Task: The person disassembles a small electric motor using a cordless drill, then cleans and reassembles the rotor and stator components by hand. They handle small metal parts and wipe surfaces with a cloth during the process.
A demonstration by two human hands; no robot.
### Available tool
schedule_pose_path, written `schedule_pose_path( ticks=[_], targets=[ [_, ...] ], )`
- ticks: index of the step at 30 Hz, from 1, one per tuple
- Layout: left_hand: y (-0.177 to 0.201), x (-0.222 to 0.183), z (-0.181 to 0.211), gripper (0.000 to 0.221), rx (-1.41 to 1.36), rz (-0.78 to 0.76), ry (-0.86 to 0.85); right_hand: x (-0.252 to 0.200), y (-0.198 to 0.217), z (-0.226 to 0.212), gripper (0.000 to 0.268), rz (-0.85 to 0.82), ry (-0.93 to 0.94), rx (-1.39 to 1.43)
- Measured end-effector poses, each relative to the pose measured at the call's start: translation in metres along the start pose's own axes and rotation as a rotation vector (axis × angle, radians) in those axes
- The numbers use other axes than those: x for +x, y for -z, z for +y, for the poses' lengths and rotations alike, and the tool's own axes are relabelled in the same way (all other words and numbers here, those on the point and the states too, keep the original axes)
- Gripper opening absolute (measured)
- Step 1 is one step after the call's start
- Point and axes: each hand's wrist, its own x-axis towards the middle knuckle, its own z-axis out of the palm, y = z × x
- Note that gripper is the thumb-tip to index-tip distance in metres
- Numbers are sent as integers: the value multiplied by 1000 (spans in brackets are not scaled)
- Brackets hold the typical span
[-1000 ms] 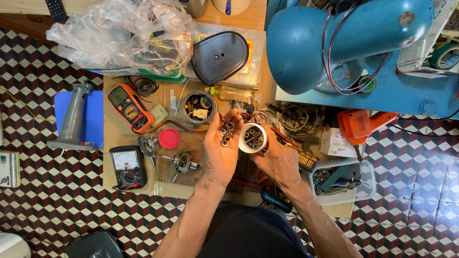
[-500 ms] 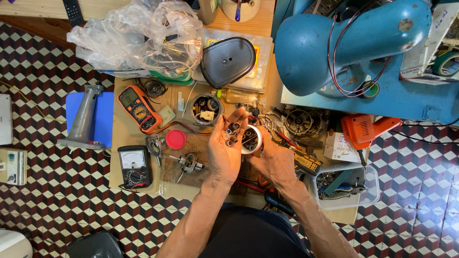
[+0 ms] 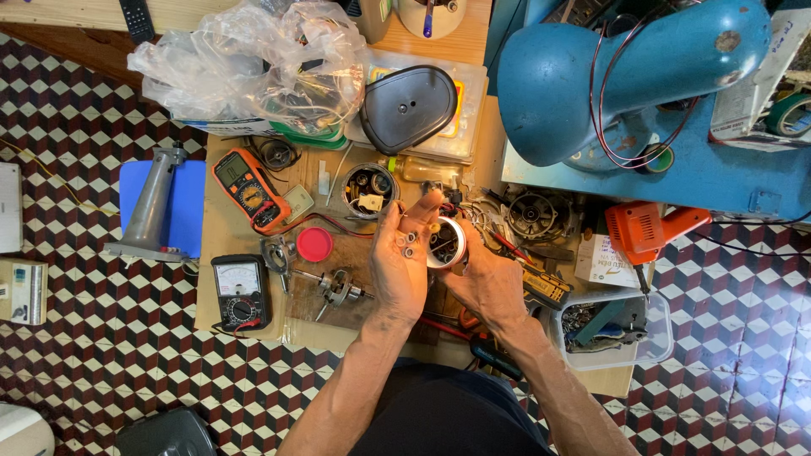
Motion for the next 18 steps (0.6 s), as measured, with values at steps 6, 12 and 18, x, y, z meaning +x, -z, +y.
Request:
schedule_pose_path(
  ticks=[6, 12, 18],
  targets=[
    [5, 3, 1, 26, -46, 19, -29, 2, -5, -1, 73, -18, -6, -42],
    [9, 6, -2, 26, -56, 19, -37, 2, -5, -1, 76, -18, -13, -71],
    [3, 4, 4, 27, -65, -64, -15, 2, -1, -4, 81, -27, -46, -89]
  ],
)
